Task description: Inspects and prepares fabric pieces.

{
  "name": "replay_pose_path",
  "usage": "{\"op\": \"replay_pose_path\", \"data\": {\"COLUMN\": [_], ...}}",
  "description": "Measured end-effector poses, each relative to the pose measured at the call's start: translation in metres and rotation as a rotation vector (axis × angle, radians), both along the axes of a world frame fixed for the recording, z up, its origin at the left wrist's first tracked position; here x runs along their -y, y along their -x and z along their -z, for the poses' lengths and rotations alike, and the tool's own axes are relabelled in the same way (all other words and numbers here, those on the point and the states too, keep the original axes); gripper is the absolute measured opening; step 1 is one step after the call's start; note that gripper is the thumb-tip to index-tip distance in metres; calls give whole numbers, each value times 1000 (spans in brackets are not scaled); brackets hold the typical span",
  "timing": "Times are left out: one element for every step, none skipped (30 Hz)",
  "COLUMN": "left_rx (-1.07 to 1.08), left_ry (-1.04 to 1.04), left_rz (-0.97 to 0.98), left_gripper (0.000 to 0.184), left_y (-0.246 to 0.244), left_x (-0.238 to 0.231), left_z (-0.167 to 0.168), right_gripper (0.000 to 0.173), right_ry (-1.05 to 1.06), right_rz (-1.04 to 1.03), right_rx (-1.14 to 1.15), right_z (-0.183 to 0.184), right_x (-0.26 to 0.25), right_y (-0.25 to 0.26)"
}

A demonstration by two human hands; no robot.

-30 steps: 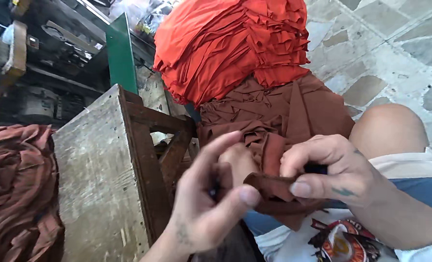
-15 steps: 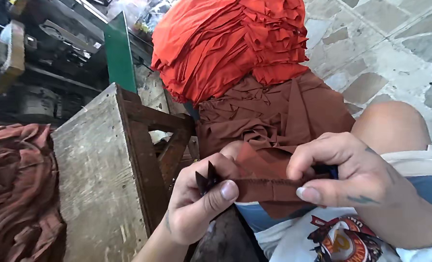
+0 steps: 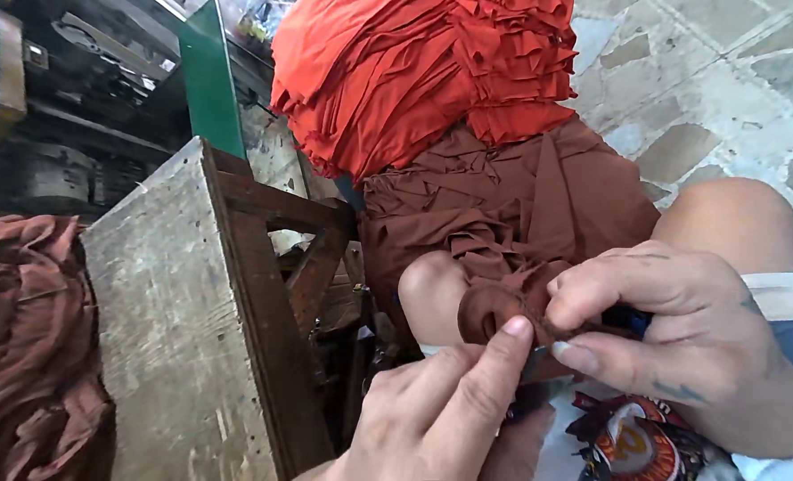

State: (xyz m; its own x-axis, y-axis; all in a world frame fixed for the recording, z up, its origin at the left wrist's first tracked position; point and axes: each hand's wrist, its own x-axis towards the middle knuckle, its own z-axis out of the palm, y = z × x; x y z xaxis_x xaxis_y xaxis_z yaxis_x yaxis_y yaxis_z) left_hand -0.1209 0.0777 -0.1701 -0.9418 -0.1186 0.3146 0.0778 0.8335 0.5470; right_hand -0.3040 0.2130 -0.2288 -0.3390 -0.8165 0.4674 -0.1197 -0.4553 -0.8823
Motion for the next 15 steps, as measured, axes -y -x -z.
{"op": "replay_pose_path", "data": {"left_rx": [-3,-1,2,8,12,14,16,18,16,14,13,14,13,17,22], "left_ry": [-13,-24,-36,-43,-46,-46,-43,-40,-39,-38,-41,-46,-55,-63,-69], "left_rz": [2,3,3,0,-2,-4,-7,-9,-11,-15,-14,-13,-11,-10,-10], "left_gripper": [40,40,40,39,40,40,40,40,40,40,40,40,40,40,40], "left_y": [0,0,0,0,0,0,-1,-1,0,0,0,-1,-1,-1,-1], "left_x": [1,1,2,2,2,1,1,1,1,0,0,0,1,1,1], "left_z": [1,2,2,1,0,0,0,0,0,1,1,1,1,1,1], "right_gripper": [12,12,12,12,12,12,13,13,14,14,14,14,14,13,13], "right_ry": [3,5,7,9,9,10,10,7,5,7,8,12,14,18,23], "right_rz": [5,7,11,13,16,18,22,34,47,58,67,72,73,76,76], "right_rx": [-9,-15,-21,-27,-31,-33,-39,-47,-60,-71,-83,-90,-95,-99,-102], "right_z": [1,1,1,1,1,1,2,2,2,2,2,2,2,2,2], "right_x": [0,0,0,0,0,0,0,0,0,0,0,1,1,1,2], "right_y": [0,0,0,0,-1,-1,-1,-2,-2,-3,-3,-3,-4,-4,-4]}}
